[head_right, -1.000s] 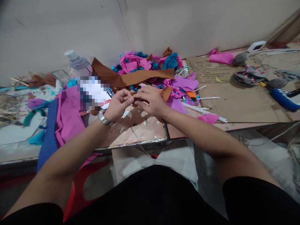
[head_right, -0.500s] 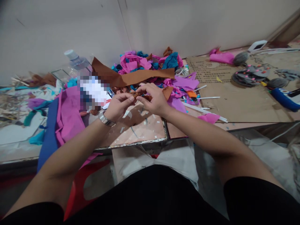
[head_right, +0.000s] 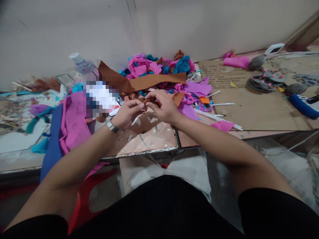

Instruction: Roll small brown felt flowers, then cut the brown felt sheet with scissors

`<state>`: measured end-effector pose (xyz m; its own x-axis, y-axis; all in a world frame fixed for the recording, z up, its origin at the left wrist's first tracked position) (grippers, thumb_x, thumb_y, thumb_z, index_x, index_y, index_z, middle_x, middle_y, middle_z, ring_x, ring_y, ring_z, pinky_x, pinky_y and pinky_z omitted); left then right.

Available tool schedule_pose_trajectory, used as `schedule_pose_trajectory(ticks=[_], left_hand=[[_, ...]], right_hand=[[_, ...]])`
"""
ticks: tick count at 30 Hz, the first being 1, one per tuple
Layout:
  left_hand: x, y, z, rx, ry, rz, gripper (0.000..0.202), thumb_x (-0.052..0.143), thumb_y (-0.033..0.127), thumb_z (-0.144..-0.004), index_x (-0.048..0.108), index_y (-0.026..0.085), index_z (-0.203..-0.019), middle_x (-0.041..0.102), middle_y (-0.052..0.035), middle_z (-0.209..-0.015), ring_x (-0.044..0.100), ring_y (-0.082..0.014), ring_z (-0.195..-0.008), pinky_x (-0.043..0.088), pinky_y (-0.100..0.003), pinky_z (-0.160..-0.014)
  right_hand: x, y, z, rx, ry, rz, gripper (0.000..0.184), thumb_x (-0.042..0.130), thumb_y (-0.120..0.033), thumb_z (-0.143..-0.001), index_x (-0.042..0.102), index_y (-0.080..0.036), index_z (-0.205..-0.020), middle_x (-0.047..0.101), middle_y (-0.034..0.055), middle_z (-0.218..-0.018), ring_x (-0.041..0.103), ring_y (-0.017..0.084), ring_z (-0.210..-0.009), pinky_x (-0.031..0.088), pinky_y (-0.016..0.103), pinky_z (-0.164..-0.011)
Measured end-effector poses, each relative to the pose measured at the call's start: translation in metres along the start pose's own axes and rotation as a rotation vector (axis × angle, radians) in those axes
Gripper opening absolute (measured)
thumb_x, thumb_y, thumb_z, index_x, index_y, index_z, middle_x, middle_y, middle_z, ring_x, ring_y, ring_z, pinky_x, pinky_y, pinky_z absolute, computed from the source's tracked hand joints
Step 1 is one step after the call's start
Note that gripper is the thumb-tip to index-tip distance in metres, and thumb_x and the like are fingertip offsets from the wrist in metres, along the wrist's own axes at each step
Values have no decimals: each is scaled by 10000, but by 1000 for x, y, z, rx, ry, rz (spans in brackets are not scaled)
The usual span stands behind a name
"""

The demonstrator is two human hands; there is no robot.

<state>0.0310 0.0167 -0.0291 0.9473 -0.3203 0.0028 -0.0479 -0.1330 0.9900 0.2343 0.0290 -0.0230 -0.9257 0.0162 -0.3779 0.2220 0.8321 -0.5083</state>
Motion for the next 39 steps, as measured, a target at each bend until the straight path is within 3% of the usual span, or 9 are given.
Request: schedule_pose_trajectory(ticks=[4, 8, 12, 21, 29, 39], left_hand=[[-4, 1, -2, 117, 53, -115, 379, 877, 553, -859, 730, 206, -822, 686, -15, -824, 649, -142, -778, 552, -296, -778], [-7, 7, -1, 260, 71, -250, 405, 821, 591, -906, 799, 219, -1063, 795, -63, -1060, 727, -176, -944, 580, -320, -883], [-5, 9, 0, 220, 5, -272, 442, 809, 609, -909, 849, 194, -1056, 844, -95, -1049, 772, -229, -983, 599, -361, -917], [-10, -1, -4, 144, 83, -125, 358, 861, 556, -870, 860, 220, -994, 843, -64, -1005, 777, -226, -960, 608, -378, -936], [-11, -1, -4, 147, 92, -79, 300, 859, 525, -887, 859, 246, -996, 832, -61, -990, 783, -219, -958, 625, -375, -936], [-11, 9, -1, 263, 25, -226, 368, 810, 582, -922, 880, 238, -1032, 856, -84, -1017, 796, -220, -935, 631, -358, -888]], right_hand=[[1, 1, -1, 6, -39, 24, 463, 591, -679, -1045, 701, -230, -1075, 741, 61, -987, 672, 247, -930, 502, 405, -863], [1, 1, -1, -17, -95, 56, 478, 562, -678, -1058, 718, -228, -1085, 756, 69, -978, 669, 257, -947, 483, 419, -894], [1, 1, -2, -57, -144, 89, 504, 543, -689, -1061, 733, -223, -1093, 751, 74, -954, 654, 256, -928, 461, 424, -899], [0, 1, -1, -57, -127, 108, 544, 658, -734, -981, 719, -237, -1193, 790, 87, -1112, 684, 284, -1022, 459, 447, -959], [-4, -4, -2, -69, -88, 163, 355, 614, -549, -1074, 740, -218, -1066, 812, 75, -1021, 696, 272, -984, 424, 446, -941], [-3, -1, -3, -61, -106, 147, 438, 604, -614, -1066, 752, -224, -932, 797, 47, -916, 681, 251, -949, 405, 429, -927]])
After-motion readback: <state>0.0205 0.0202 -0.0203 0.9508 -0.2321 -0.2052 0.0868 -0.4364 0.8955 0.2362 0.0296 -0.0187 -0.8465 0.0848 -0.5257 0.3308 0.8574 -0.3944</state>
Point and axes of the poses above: each hand's wrist, its own z-axis away from the middle knuckle, its own x-axis out of the palm, y = z × x, the point moved 2 cm from there along -z, towards the middle knuckle
